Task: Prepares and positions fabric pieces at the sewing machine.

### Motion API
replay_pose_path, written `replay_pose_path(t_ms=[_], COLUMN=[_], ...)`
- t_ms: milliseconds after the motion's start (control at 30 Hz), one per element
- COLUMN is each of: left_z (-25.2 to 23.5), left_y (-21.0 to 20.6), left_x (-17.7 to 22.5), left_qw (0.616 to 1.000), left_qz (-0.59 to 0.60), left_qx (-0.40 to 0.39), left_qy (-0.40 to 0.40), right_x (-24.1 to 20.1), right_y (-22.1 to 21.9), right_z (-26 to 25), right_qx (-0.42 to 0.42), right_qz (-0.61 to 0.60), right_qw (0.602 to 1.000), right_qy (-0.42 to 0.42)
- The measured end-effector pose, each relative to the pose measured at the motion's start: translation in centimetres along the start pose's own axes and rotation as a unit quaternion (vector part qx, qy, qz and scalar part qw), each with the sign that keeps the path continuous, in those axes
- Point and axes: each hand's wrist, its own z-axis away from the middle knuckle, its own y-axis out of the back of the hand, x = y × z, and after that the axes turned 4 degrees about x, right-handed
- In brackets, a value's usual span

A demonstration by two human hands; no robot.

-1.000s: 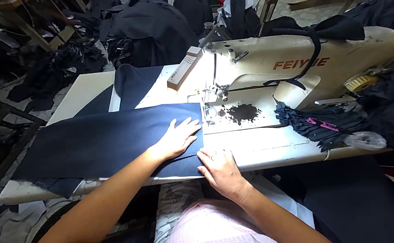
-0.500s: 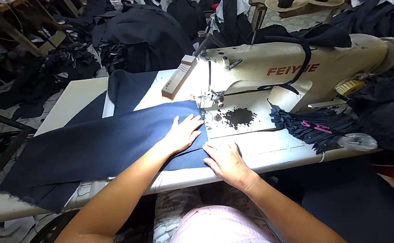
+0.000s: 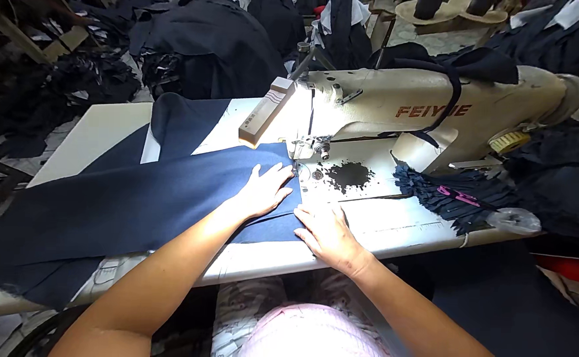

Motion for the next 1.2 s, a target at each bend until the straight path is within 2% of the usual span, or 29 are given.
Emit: replay_pose_path(t_ms=[133,200,267,300,367,467,700,900,1067,1200], left_z=[0.2,1.6,3.5,4.5,6.1,6.6,4.2,1.3,-0.4,-1.0], left_y=[0.3,0.2,-0.1,-0.1,-0.3,-0.9,-0.5,0.0,0.1,0.2], left_x=[0.3,1.0,2.0,2.5,3.0,2.4,0.8,-1.2,-2.8,-3.5], left_qw=[1.0,0.997,0.991,0.991,0.993,0.992,0.995,0.997,0.997,0.997], left_qz=[-0.017,-0.021,-0.009,0.002,0.023,0.025,0.009,0.009,0.0,0.008], left_qx=[-0.002,0.05,0.088,0.083,0.06,0.067,0.049,0.039,0.049,0.045], left_qy=[0.0,-0.047,-0.098,-0.106,-0.099,-0.1,-0.082,-0.06,-0.064,-0.065], right_x=[0.9,2.2,4.0,4.9,6.4,7.5,8.3,8.7,8.3,8.2], right_y=[0.4,0.8,1.3,1.6,2.0,2.1,1.5,0.8,0.7,0.7], right_z=[-0.7,-1.1,-1.6,-2.0,-2.8,-3.9,-6.0,-7.1,-6.7,-6.7], right_qx=[-0.022,-0.038,-0.043,-0.05,-0.055,-0.058,-0.012,0.002,0.048,0.032], right_qz=[-0.035,-0.061,-0.087,-0.099,-0.115,-0.117,-0.084,-0.065,-0.005,-0.007], right_qw=[0.999,0.997,0.992,0.988,0.978,0.966,0.967,0.979,0.979,0.984], right_qy=[0.01,0.034,0.08,0.106,0.164,0.223,0.24,0.192,0.199,0.174])
